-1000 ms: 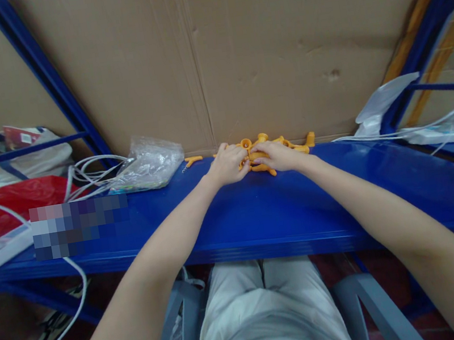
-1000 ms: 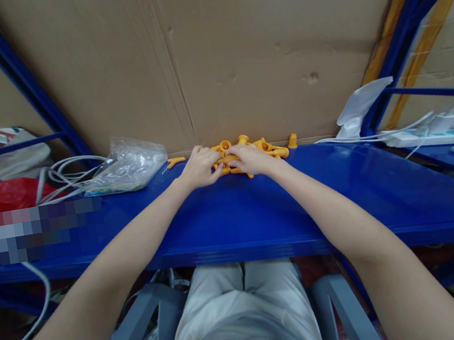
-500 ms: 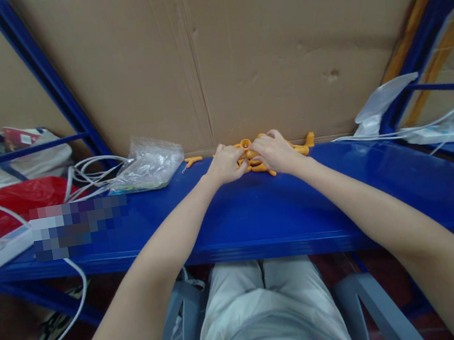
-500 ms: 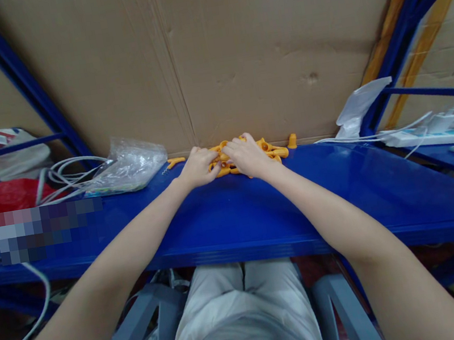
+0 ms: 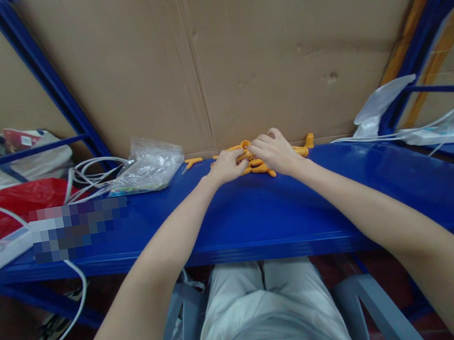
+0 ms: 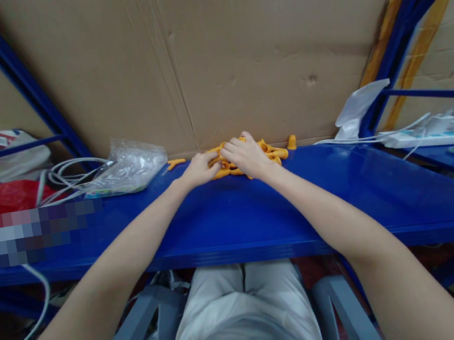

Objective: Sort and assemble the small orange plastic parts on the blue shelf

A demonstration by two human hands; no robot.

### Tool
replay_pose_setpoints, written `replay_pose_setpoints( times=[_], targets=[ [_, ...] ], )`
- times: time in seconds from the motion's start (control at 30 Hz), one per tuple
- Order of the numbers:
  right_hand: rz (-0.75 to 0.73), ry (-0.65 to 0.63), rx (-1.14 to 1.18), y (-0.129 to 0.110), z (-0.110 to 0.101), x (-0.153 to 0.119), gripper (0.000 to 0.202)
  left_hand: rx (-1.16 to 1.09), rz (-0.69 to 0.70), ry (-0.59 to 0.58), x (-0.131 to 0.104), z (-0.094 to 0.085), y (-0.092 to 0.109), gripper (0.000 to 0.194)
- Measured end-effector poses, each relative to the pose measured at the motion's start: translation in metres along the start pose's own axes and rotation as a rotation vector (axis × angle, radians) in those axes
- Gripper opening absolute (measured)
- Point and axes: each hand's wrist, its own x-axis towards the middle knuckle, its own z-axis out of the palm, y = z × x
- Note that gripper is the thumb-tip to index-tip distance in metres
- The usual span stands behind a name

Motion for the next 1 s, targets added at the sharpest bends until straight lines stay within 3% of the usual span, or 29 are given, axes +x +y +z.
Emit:
replay_pose_setpoints(
  times=[0.23,0.4,0.53,0.67,0.77,1.0],
  targets=[
    [-0.042,-0.023,-0.052,-0.002,0.003,0.001,0.035,-0.404,-0.214,-0.188,0.005,0.0,0.0,0.024],
    [-0.054,0.012,-0.032,-0.002,0.003,0.001,0.034,-0.559,-0.202,-0.247,0.004,-0.003,0.0,0.028],
    [-0.037,-0.026,0.015,0.0,0.005,-0.001,0.029,-0.426,-0.216,-0.261,0.003,0.0,-0.001,0.03],
    [-0.047,-0.133,0.098,0.001,0.011,-0.005,0.017,-0.092,-0.175,-0.21,-0.001,0.002,-0.004,0.026],
    [-0.043,-0.177,0.147,0.0,0.016,-0.006,0.019,0.1,-0.132,-0.213,-0.004,0.002,-0.006,0.022],
    [0.001,-0.196,0.225,-0.002,0.02,-0.007,0.023,0.284,-0.039,-0.184,-0.006,0.001,-0.007,0.028]
  ],
)
